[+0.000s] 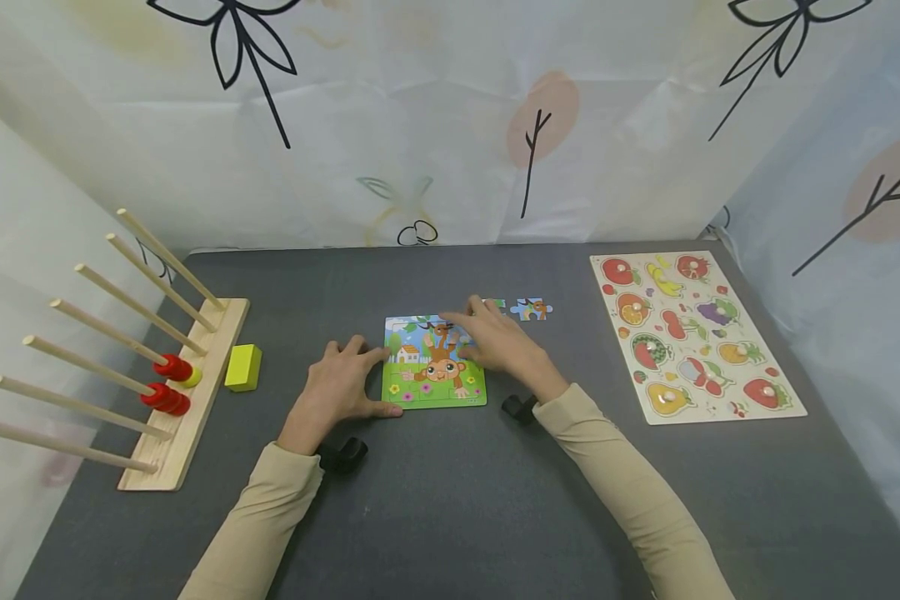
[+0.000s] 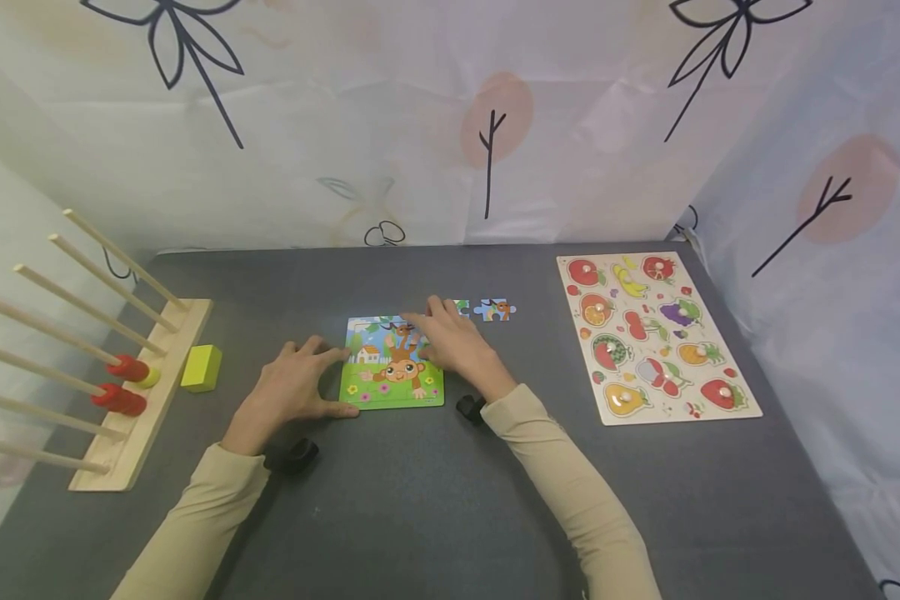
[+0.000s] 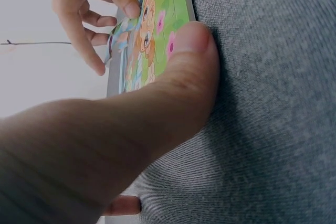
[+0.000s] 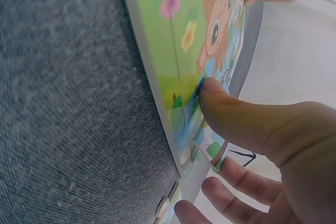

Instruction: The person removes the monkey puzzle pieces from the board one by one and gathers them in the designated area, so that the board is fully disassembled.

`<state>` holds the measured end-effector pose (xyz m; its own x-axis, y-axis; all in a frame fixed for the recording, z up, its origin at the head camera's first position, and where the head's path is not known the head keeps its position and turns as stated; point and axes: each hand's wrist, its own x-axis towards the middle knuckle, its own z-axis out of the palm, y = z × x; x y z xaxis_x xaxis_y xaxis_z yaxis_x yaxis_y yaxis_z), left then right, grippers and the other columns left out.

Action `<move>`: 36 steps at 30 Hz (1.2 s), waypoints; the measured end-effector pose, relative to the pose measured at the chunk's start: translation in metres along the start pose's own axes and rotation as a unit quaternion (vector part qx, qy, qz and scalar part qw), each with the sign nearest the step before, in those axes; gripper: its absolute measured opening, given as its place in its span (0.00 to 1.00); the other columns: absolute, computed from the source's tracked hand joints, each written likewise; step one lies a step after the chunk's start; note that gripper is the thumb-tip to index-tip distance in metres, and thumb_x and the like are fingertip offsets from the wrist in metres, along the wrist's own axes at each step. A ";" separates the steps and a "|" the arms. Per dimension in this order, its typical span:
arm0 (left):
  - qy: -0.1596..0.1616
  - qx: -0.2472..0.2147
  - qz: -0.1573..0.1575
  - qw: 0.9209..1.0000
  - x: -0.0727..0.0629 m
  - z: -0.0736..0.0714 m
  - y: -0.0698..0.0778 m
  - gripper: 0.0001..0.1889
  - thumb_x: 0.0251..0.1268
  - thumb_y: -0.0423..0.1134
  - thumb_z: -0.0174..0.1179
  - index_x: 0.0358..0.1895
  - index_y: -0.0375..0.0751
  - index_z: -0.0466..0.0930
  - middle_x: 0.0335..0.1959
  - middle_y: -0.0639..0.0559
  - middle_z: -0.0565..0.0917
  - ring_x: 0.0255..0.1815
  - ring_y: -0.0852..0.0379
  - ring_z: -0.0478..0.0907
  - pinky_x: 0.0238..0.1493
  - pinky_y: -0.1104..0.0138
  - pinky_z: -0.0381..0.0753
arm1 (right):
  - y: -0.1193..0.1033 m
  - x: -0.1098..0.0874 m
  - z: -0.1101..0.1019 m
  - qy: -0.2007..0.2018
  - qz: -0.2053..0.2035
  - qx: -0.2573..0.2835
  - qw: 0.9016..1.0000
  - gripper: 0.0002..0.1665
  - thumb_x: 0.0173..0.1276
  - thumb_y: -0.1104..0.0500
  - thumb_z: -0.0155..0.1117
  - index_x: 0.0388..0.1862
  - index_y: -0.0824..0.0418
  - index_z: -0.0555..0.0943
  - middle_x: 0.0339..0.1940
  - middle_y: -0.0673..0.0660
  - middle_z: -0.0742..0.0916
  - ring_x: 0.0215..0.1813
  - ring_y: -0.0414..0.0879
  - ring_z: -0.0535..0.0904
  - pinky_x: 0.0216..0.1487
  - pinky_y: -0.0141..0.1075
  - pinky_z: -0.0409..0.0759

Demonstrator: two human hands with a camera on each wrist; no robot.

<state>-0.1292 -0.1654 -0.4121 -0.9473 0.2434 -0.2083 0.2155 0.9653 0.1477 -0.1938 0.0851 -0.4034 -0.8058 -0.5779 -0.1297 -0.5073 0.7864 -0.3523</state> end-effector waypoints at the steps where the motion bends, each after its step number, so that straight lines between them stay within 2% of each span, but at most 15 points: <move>1: 0.001 0.000 0.000 1.000 0.000 0.000 0.000 0.52 0.43 0.71 0.76 0.73 0.49 0.73 0.67 0.35 0.73 0.61 0.30 0.72 0.45 0.39 0.83 | -0.001 0.000 0.000 -0.001 0.002 -0.002 1.000 0.41 0.71 0.56 0.70 0.80 0.50 0.66 0.60 0.61 0.75 0.52 0.52 0.69 0.41 0.39 0.73; 5: 0.002 0.002 0.000 1.000 0.000 0.000 0.000 0.52 0.43 0.71 0.76 0.72 0.49 0.74 0.67 0.35 0.73 0.61 0.30 0.72 0.44 0.39 0.83 | -0.002 0.001 -0.001 -0.002 0.009 -0.012 1.000 0.42 0.71 0.56 0.71 0.80 0.51 0.65 0.61 0.60 0.75 0.53 0.51 0.68 0.41 0.38 0.73; 11: 0.002 0.001 -0.001 1.000 0.000 0.000 0.000 0.52 0.43 0.71 0.76 0.73 0.49 0.73 0.68 0.35 0.73 0.61 0.30 0.72 0.44 0.39 0.83 | -0.004 0.000 -0.001 0.005 0.023 -0.032 0.999 0.39 0.70 0.55 0.72 0.78 0.50 0.70 0.59 0.60 0.76 0.55 0.51 0.70 0.44 0.39 0.76; 15: 0.002 0.001 -0.002 1.000 0.000 0.000 0.000 0.52 0.42 0.71 0.76 0.73 0.50 0.73 0.68 0.36 0.73 0.61 0.30 0.72 0.44 0.39 0.83 | -0.006 0.000 -0.002 0.007 0.026 -0.035 0.999 0.39 0.69 0.54 0.73 0.77 0.48 0.70 0.57 0.59 0.77 0.52 0.50 0.71 0.44 0.38 0.76; 20: -0.001 0.001 -0.003 1.000 0.001 0.001 0.000 0.52 0.43 0.71 0.76 0.73 0.50 0.73 0.68 0.35 0.73 0.61 0.30 0.72 0.45 0.39 0.83 | -0.006 -0.001 -0.003 0.015 0.017 -0.048 0.999 0.38 0.68 0.56 0.73 0.76 0.48 0.72 0.53 0.59 0.77 0.48 0.49 0.70 0.39 0.36 0.73; 29: -0.007 0.000 -0.007 1.000 0.001 0.000 0.000 0.52 0.43 0.71 0.76 0.73 0.50 0.72 0.69 0.35 0.72 0.62 0.29 0.72 0.45 0.39 0.83 | -0.003 -0.002 -0.002 0.062 -0.015 -0.091 0.994 0.34 0.67 0.68 0.70 0.70 0.48 0.78 0.51 0.59 0.78 0.46 0.51 0.71 0.35 0.35 0.71; 33: -0.008 -0.002 -0.006 1.000 0.001 0.000 0.000 0.52 0.44 0.71 0.76 0.73 0.49 0.72 0.69 0.35 0.72 0.62 0.29 0.72 0.46 0.38 0.83 | -0.001 -0.003 -0.003 0.068 -0.025 -0.081 0.994 0.33 0.68 0.67 0.70 0.71 0.50 0.77 0.51 0.60 0.78 0.46 0.51 0.72 0.37 0.37 0.74; 36: -0.008 -0.002 -0.005 1.000 0.001 0.000 0.000 0.52 0.44 0.71 0.76 0.73 0.49 0.72 0.68 0.35 0.72 0.62 0.29 0.72 0.45 0.38 0.83 | 0.002 -0.003 -0.006 0.065 -0.028 -0.063 0.995 0.33 0.70 0.66 0.69 0.73 0.51 0.76 0.53 0.61 0.79 0.48 0.53 0.73 0.43 0.40 0.78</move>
<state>-0.1298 -0.1652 -0.4119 -0.9457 0.2344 -0.2252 0.2044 0.9675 0.1486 -0.1940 0.0898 -0.3986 -0.8039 -0.5947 0.0109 -0.5801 0.7798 -0.2355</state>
